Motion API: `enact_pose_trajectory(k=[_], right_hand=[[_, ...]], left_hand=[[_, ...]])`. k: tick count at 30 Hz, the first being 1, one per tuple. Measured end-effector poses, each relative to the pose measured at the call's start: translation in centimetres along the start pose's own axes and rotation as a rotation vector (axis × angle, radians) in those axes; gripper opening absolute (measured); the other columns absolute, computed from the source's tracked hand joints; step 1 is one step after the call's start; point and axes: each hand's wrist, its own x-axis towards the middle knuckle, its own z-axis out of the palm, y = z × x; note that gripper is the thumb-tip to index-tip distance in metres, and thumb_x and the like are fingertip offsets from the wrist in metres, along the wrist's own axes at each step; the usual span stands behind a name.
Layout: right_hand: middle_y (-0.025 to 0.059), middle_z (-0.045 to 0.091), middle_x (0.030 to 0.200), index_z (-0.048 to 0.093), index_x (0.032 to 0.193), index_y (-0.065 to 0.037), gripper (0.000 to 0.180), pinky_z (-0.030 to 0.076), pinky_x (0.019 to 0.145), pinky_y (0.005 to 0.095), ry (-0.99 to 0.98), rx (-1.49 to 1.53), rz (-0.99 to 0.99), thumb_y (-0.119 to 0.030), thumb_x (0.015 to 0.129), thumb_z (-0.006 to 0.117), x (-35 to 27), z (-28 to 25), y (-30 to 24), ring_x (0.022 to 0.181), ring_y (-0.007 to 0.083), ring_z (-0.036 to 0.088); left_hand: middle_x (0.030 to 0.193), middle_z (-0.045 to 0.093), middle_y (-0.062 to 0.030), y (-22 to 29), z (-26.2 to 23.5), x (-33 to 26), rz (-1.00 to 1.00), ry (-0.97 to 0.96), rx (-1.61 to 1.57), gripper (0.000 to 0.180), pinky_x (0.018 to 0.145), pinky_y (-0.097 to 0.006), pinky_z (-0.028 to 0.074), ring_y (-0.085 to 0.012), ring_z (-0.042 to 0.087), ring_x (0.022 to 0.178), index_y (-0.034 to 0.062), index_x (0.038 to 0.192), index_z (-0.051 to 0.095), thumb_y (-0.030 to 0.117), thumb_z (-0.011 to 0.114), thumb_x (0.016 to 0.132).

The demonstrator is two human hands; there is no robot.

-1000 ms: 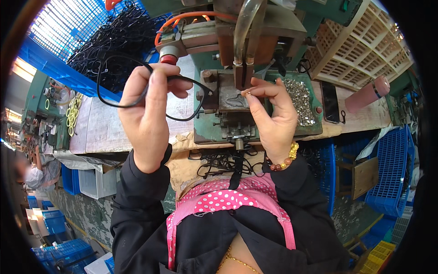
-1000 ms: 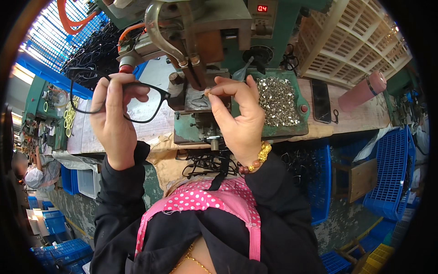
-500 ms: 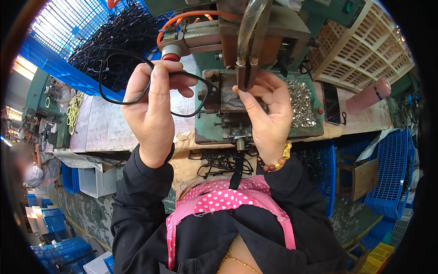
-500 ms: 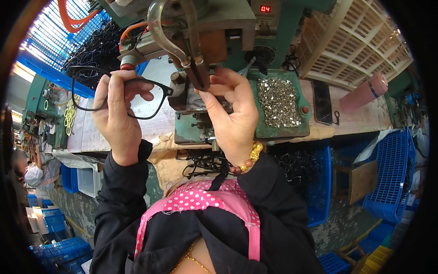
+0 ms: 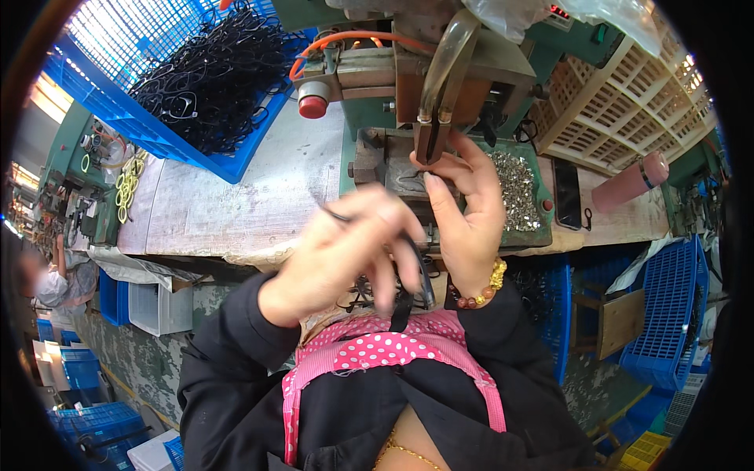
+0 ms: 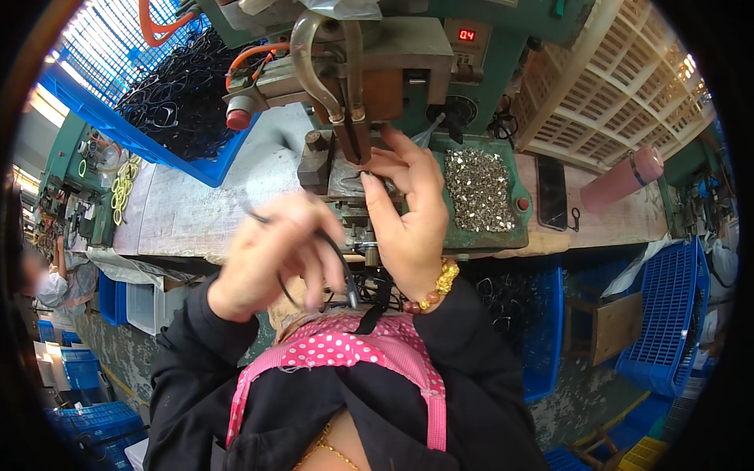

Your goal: The person assembles eyeglasses by inserting small metal components into the frame using a press machine. They repeatedly pick up frames, place them in the machine, press down, and remove the assembled glasses.

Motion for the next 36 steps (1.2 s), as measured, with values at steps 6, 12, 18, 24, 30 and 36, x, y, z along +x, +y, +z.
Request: enact_pose_trajectory(k=[6, 12, 18, 24, 30, 36], right_hand=[[0.0144, 0.071, 0.12, 0.053, 0.137, 0.002, 0.039, 0.046, 0.105, 0.0323, 0.068, -0.012, 0.039, 0.002, 0.099, 0.06, 0.3, -3.3, -0.7, 0.116, 0.0188, 0.065], [0.0128, 0.069, 0.121, 0.056, 0.134, 0.004, 0.036, 0.049, 0.102, 0.032, 0.413, -0.302, -0.009, 0.004, 0.098, 0.059, 0.1, -12.2, 5.3, 0.113, 0.0194, 0.065], [0.0121, 0.069, 0.115, 0.068, 0.115, -0.003, 0.028, 0.044, 0.106, 0.0424, 0.001, -0.743, 0.036, -0.002, 0.087, 0.07, -1.4, -12.1, 7.0, 0.118, 0.0336, 0.061], [0.0107, 0.069, 0.111, 0.067, 0.094, -0.006, 0.013, 0.032, 0.114, 0.0546, -0.076, -0.97, -0.114, -0.006, 0.083, 0.073, -1.5, -11.6, 7.7, 0.126, 0.0394, 0.054], [0.0076, 0.07, 0.107, 0.069, 0.098, -0.01, 0.01, 0.03, 0.117, 0.0528, 0.027, -1.019, -0.144, -0.007, 0.089, 0.066, -1.4, -10.2, 7.7, 0.119, 0.032, 0.06], [0.0041, 0.069, 0.097, 0.07, 0.1, -0.011, 0.011, 0.036, 0.111, 0.0472, 0.044, -1.016, -0.136, -0.008, 0.09, 0.065, -1.2, -9.9, 7.3, 0.096, 0.0265, 0.064]], left_hand=[[0.073, 0.069, -0.0249, -3.3, -0.3, 2.3, -0.319, -0.192, -0.423, 0.035, 0.04, -0.028, 0.046, -0.0223, 0.06, 0.041, -0.0044, 0.105, 0.06, 0.027, 0.045, 0.109], [0.071, 0.068, -0.0246, -3.7, -0.3, 2.2, -0.346, -0.18, -0.52, 0.034, 0.035, -0.031, 0.045, -0.0231, 0.057, 0.038, -0.0069, 0.103, 0.059, 0.024, 0.046, 0.108], [0.07, 0.068, -0.0233, -3.7, -0.1, 1.9, -0.321, -0.143, -0.483, 0.033, 0.034, -0.03, 0.043, -0.0227, 0.056, 0.037, -0.0062, 0.102, 0.059, 0.024, 0.048, 0.108], [0.073, 0.071, -0.02, -3.7, -0.2, 2.0, -0.332, -0.191, -0.461, 0.035, 0.037, -0.028, 0.044, -0.0188, 0.057, 0.039, -0.005, 0.105, 0.059, 0.028, 0.049, 0.109], [0.078, 0.074, -0.012, -5.1, -5.5, 1.7, 0.105, 0.223, 0.301, 0.033, 0.05, -0.028, 0.049, -0.013, 0.063, 0.054, 0.0002, 0.095, 0.068, 0.029, 0.056, 0.106], [0.115, 0.065, -0.0183, -6.6, -28.5, 9.1, 0.159, 0.935, 1.985, 0.04, 0.083, -0.044, 0.053, -0.0357, 0.063, 0.107, 0.0008, 0.107, 0.068, 0.035, 0.072, 0.089]])
